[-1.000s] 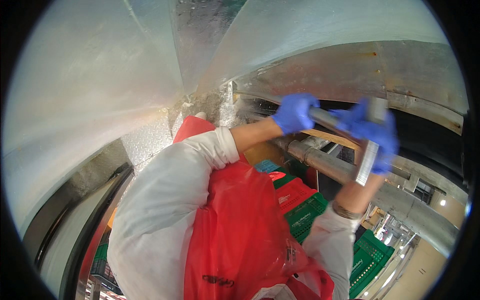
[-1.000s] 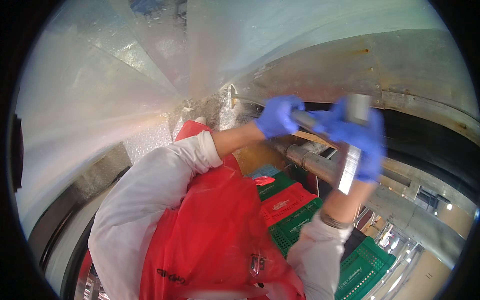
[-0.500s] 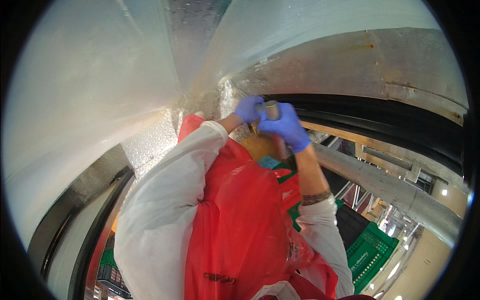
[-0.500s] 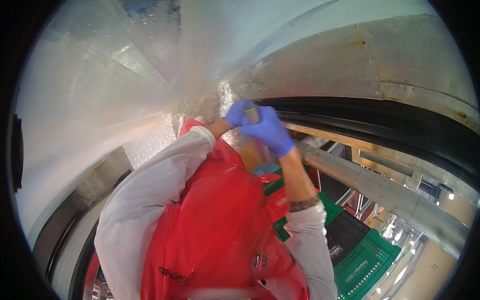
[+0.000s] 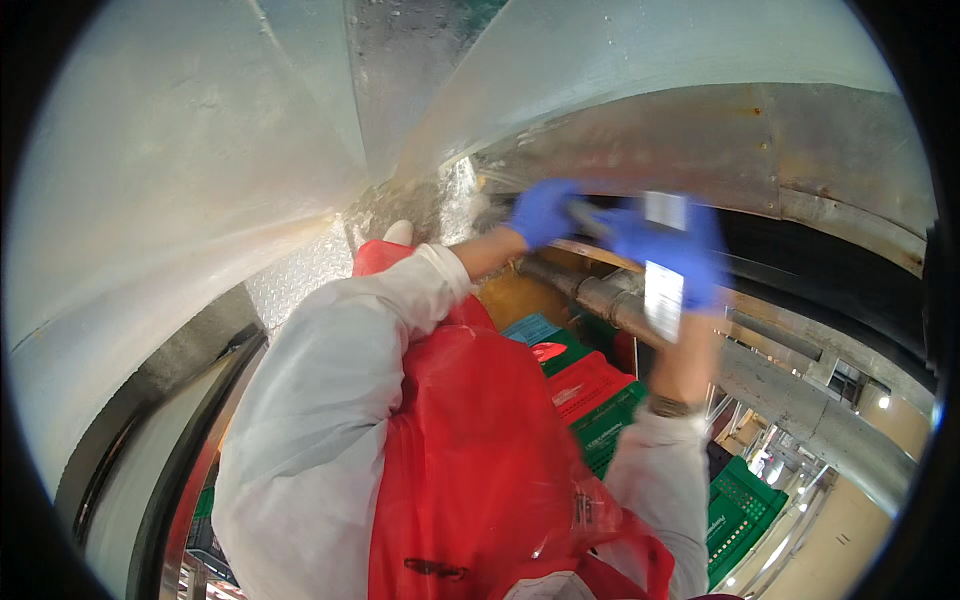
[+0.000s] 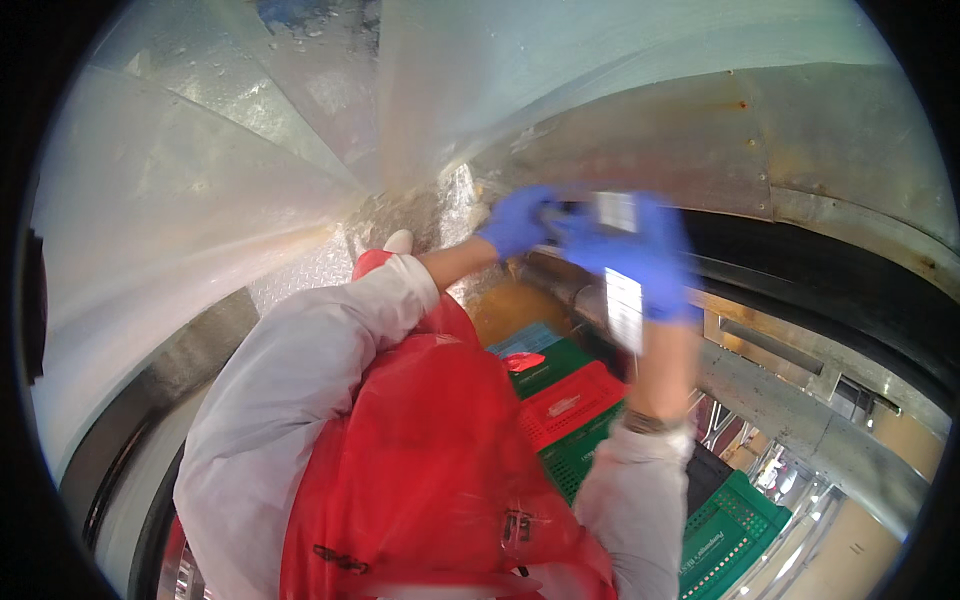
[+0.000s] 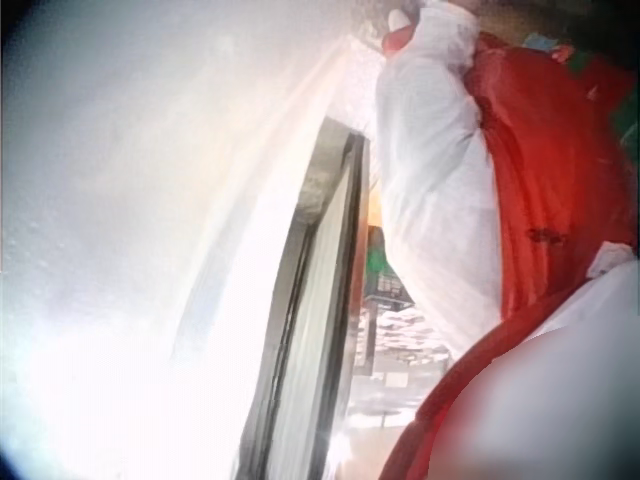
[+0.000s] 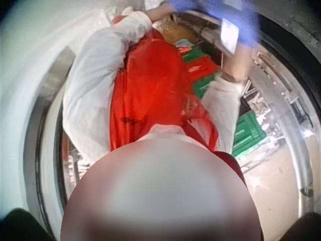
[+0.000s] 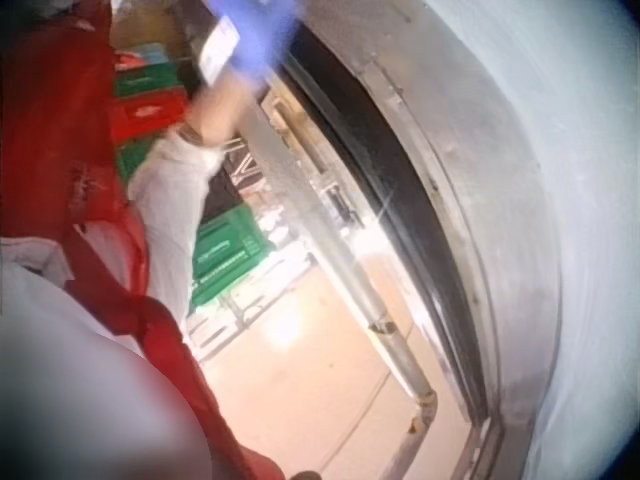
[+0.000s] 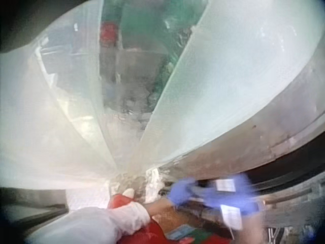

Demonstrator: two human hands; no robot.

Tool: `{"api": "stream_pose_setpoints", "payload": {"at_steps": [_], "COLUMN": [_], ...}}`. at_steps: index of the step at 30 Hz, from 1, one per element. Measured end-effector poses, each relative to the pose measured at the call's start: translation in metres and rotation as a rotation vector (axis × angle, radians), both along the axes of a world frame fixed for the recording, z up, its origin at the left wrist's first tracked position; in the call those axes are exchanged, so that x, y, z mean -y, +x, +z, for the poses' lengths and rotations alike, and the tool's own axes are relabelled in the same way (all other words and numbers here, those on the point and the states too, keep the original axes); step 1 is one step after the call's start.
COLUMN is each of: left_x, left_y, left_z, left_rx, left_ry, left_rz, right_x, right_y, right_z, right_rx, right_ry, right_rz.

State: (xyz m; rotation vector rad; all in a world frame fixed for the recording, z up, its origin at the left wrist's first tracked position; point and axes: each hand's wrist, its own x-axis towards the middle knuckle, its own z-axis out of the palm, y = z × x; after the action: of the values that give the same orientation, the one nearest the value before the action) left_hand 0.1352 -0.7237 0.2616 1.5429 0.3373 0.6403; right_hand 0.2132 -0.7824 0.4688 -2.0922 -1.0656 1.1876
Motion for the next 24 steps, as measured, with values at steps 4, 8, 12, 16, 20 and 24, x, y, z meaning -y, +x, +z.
{"api": "stream_pose_setpoints", "payload": {"at_steps": [4,8,12,16,20,24], "left_x": [0.005,0.016,0.005,0.013,0.017,0.019], "left_y": [-0.01,0.026,0.033,0.025,-0.01,-0.007], "left_z": [-0.136,-0.078,0.064,0.096,-0.073,-0.206], "left_rx": [-0.21,-0.043,0.176,0.233,0.026,0.103], "left_ry": [0.264,0.148,0.113,0.145,0.225,-0.977], "left_rz": [0.114,0.17,0.091,0.168,0.183,0.102], "right_x": [0.017,0.02,0.008,0.012,0.012,0.008], "right_y": [-0.011,-0.011,-0.002,-0.008,-0.041,-0.068], "right_z": [-0.105,-0.021,0.122,0.163,-0.011,-0.102], "right_rx": [-0.06,-0.149,-0.244,-0.178,0.132,-0.125], "right_ry": [-0.123,0.225,0.44,0.347,-0.013,0.045], "right_rz": [-0.044,-0.337,-0.266,-0.021,0.046,-0.026]}}
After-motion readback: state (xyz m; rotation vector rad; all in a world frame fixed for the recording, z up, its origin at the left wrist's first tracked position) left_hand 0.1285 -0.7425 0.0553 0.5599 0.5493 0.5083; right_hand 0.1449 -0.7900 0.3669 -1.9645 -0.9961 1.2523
